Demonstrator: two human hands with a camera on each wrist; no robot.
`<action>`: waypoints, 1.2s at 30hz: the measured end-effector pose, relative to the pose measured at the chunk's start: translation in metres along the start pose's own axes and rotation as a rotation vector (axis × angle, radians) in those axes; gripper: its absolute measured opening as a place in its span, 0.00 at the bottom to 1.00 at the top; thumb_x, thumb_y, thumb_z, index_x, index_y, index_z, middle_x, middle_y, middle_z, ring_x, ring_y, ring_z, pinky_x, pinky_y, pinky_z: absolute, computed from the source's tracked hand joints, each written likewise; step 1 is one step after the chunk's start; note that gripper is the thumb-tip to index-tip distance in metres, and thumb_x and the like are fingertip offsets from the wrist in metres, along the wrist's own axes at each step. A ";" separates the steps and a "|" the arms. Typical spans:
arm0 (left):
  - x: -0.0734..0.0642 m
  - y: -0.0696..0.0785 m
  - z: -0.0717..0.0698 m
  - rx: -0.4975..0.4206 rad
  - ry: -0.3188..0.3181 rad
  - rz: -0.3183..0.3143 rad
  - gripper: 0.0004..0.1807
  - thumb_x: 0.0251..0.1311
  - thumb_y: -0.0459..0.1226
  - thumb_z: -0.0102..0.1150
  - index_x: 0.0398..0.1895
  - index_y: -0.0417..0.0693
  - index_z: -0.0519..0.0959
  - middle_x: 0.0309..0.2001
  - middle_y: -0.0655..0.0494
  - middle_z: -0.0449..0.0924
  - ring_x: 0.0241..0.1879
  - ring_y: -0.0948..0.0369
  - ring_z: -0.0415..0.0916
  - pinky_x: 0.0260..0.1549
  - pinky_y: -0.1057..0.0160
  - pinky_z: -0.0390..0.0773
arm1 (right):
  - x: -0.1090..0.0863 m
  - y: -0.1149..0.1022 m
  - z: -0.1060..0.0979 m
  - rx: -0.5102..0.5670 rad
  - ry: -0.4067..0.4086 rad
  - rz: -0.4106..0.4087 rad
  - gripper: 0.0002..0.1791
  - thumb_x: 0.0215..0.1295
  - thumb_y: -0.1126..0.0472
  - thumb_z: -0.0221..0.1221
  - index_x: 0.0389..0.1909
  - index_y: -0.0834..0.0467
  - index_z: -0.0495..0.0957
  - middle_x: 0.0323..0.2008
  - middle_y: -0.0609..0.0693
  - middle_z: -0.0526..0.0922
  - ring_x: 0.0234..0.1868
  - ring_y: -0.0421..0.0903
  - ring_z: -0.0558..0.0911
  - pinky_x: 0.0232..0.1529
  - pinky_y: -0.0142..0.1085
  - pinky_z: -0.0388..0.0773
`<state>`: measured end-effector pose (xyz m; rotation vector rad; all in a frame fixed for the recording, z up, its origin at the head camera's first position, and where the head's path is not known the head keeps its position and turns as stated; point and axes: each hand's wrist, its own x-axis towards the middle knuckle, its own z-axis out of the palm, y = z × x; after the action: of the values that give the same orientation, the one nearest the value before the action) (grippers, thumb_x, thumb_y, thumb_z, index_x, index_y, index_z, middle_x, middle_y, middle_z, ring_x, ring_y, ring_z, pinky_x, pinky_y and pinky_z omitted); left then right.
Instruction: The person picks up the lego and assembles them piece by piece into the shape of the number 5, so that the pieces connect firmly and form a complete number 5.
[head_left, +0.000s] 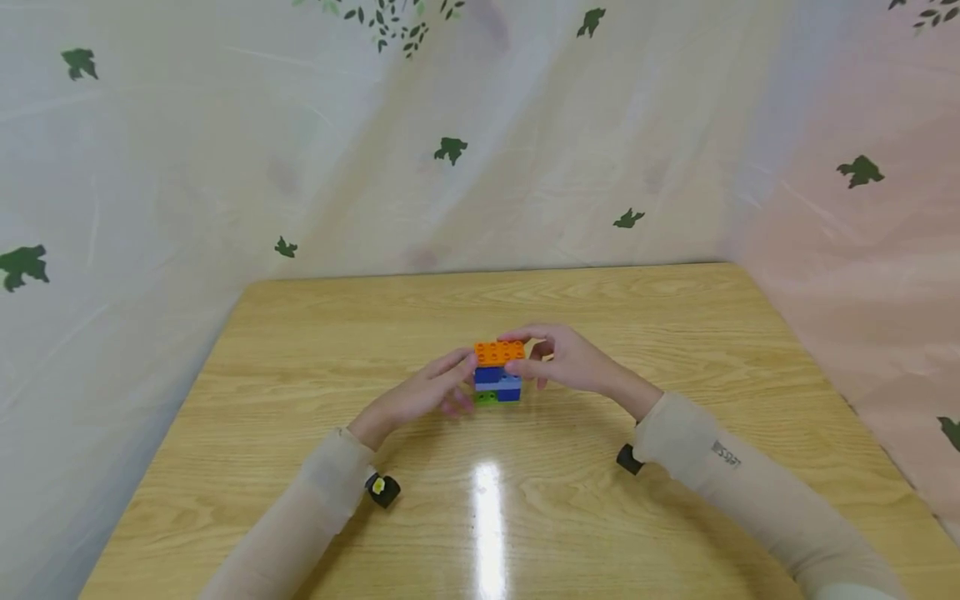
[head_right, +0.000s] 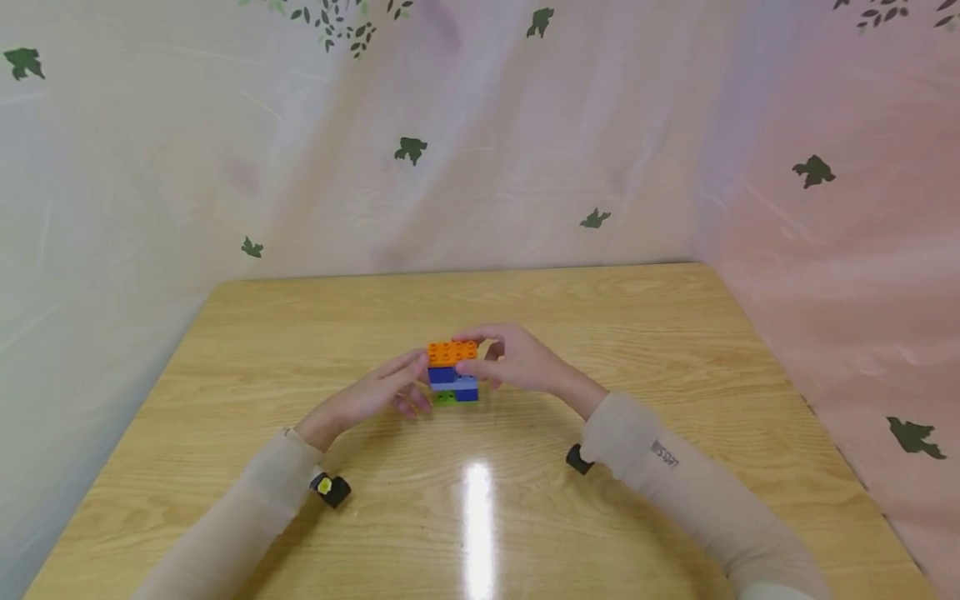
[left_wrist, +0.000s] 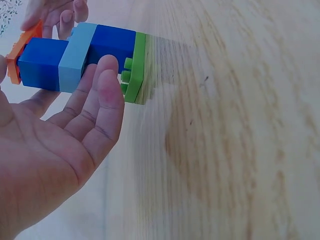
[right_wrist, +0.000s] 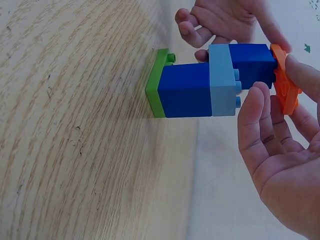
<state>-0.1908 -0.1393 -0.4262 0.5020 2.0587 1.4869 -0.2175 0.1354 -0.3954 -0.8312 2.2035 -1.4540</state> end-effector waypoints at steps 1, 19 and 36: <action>0.000 0.000 0.000 -0.001 -0.003 0.005 0.33 0.77 0.63 0.32 0.74 0.56 0.63 0.57 0.45 0.74 0.47 0.46 0.82 0.44 0.49 0.84 | 0.000 0.000 0.000 0.001 -0.001 -0.003 0.25 0.68 0.55 0.67 0.65 0.54 0.77 0.46 0.55 0.78 0.36 0.70 0.80 0.34 0.61 0.82; 0.001 0.003 -0.001 -0.020 -0.022 0.011 0.33 0.78 0.62 0.31 0.72 0.52 0.65 0.57 0.40 0.74 0.47 0.45 0.81 0.44 0.48 0.83 | 0.001 0.004 0.002 -0.042 0.009 -0.045 0.26 0.69 0.55 0.67 0.65 0.57 0.77 0.42 0.54 0.80 0.32 0.64 0.80 0.30 0.57 0.83; 0.001 0.013 0.004 -0.007 0.003 -0.025 0.34 0.77 0.62 0.28 0.65 0.49 0.68 0.55 0.37 0.72 0.44 0.46 0.79 0.42 0.47 0.83 | 0.003 0.012 0.004 -0.022 0.029 -0.062 0.24 0.67 0.54 0.68 0.62 0.56 0.79 0.42 0.54 0.79 0.30 0.60 0.80 0.27 0.56 0.83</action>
<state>-0.1893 -0.1322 -0.4152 0.4699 2.0546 1.4807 -0.2210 0.1342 -0.4075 -0.8991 2.2373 -1.4821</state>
